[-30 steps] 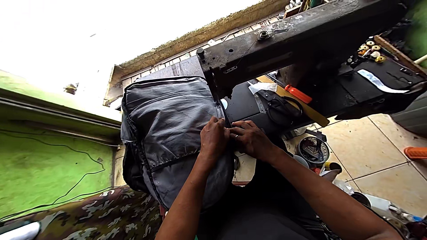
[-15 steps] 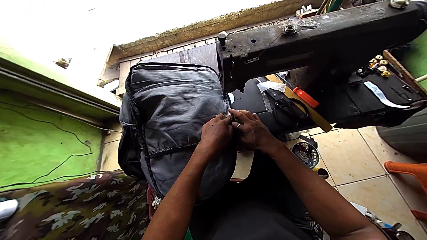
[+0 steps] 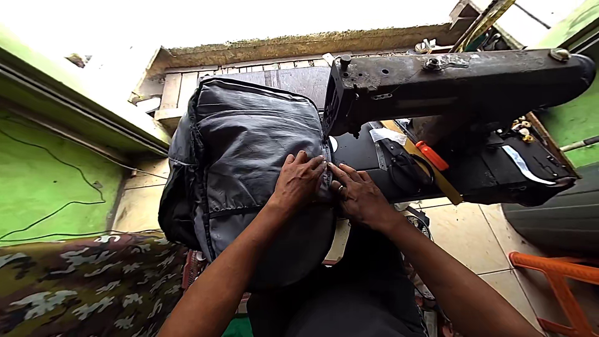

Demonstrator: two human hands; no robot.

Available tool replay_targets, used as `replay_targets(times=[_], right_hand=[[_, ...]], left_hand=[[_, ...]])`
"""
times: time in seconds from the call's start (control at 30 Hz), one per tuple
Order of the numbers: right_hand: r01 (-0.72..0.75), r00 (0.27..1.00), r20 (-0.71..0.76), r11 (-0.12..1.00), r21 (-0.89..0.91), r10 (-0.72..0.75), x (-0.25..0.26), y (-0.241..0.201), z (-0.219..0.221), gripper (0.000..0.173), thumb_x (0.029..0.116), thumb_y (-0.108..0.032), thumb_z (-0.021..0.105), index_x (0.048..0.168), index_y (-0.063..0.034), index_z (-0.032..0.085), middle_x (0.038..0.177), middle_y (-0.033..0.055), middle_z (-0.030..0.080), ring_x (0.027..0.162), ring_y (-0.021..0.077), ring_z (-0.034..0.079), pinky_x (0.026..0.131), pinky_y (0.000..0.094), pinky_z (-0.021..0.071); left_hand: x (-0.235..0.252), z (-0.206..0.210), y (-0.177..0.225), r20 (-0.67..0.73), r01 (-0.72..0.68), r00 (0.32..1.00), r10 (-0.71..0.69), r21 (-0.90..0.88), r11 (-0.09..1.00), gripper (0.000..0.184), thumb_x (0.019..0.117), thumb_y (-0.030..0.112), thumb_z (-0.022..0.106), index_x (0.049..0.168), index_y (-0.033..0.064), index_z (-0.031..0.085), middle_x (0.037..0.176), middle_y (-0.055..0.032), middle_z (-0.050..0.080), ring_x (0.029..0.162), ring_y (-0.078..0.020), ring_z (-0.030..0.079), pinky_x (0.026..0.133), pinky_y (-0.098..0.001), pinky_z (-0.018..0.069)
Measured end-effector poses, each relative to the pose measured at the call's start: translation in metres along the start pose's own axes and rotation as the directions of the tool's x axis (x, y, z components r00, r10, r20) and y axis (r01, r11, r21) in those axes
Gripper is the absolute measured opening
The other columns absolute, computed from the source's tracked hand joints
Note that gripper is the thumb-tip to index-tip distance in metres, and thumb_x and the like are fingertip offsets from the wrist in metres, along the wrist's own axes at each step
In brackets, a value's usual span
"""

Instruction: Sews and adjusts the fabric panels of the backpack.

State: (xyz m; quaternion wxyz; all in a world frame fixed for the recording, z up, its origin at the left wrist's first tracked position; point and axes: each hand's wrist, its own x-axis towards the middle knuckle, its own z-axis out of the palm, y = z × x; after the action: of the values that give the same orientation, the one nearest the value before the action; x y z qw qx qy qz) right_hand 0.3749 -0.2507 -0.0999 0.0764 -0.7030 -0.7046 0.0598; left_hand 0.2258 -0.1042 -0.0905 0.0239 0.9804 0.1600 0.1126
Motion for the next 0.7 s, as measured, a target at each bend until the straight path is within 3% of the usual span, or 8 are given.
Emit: replay_targets(times=[0.17,0.4,0.7], right_hand=[[-0.029,0.999,0.046,1.0,0.009,0.028,0.004,0.001,-0.006,0.041,0.1077,-0.024,0.036,0.133,-0.0181,0.068,0.16,0.0065,0.046,0.148,0.0287,0.041,0.114,0.0504,0.0359],[-0.006,1.0,-0.008,0.999,-0.045,0.006,0.016,0.011,-0.004,0.039,0.107,-0.025,0.038,0.125,-0.0162,0.071,0.157,0.0064,0.05,0.138,0.0283,0.052,0.107,0.0489,0.041],[-0.047,0.999,-0.01,0.998,-0.039,0.047,0.032,0.015,-0.007,0.038,0.1062,-0.026,0.039,0.121,-0.0145,0.072,0.158,0.0031,0.048,0.134,0.0272,0.053,0.103,0.0488,0.0412]], left_hand=[[0.0,0.004,-0.003,-0.043,0.004,0.999,-0.005,-0.021,1.0,0.033,0.1006,0.024,0.053,0.123,0.0196,0.076,0.135,0.002,0.068,0.105,-0.0264,0.063,0.077,-0.0437,0.0452],[0.014,0.009,-0.013,-0.016,-0.001,1.0,0.0,-0.012,1.0,0.035,0.1011,0.025,0.051,0.125,0.0184,0.075,0.138,0.0018,0.067,0.105,-0.0273,0.063,0.078,-0.0442,0.0454],[0.032,0.007,-0.029,0.02,0.0,1.0,0.001,-0.039,0.999,0.034,0.1021,0.028,0.05,0.12,0.0189,0.077,0.137,0.004,0.067,0.104,-0.0276,0.062,0.079,-0.0458,0.0449]])
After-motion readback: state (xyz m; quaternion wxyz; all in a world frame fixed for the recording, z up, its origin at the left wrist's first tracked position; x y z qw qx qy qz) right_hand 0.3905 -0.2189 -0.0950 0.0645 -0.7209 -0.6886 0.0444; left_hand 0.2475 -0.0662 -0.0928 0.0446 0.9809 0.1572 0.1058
